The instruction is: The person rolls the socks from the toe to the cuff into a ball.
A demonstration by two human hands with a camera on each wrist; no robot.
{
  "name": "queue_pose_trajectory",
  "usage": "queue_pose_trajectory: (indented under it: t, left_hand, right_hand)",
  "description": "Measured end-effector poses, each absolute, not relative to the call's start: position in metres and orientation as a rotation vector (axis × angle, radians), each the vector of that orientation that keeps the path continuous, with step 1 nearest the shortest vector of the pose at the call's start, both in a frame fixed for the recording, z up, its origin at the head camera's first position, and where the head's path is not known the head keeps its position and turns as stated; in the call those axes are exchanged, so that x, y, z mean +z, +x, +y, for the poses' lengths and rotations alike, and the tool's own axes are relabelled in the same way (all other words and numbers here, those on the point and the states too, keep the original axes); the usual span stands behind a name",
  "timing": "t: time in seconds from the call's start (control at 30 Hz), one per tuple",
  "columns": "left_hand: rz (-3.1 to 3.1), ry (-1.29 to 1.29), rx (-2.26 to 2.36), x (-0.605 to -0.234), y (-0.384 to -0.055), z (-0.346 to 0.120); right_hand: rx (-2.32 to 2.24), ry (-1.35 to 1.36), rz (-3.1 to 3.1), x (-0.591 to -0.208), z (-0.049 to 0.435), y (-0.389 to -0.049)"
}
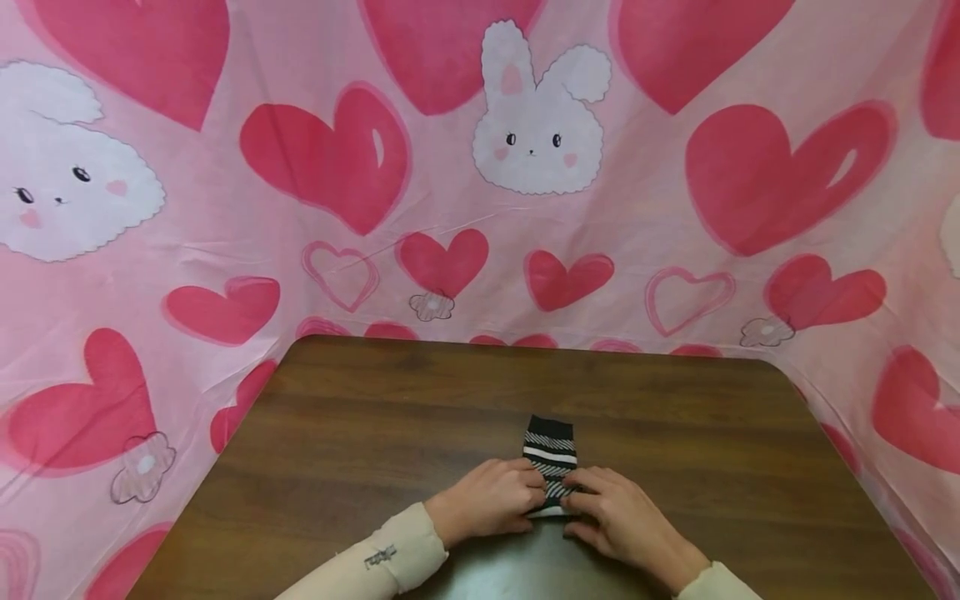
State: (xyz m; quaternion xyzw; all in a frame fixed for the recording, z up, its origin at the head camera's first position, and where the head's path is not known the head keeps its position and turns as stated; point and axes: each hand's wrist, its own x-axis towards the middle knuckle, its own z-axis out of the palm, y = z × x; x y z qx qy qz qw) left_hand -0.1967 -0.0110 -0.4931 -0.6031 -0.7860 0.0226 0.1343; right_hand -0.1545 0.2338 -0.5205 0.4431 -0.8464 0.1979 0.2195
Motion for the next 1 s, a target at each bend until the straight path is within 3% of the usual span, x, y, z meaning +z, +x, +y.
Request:
queue_pose_trajectory:
  t: [0.4,0.63,1.0]
  left_hand:
    - [-2.315,-1.663,-0.375,-0.507,-0.197,-0.005]
    - [-2.454,-1.632,-0.761,-0.503,-0.201,-0.006]
    - [-2.802,-1.260,-1.349,-0.496,-0.202,-0.006]
  right_hand:
    - [0.426,1.203,-2.391,-0.522,0.233,-0.150]
    - [0.647,1.067,-2.494,-0.520,0.233,-0.143]
    - [0.984,0.853,-2.755,-0.509,0.234,-0.139]
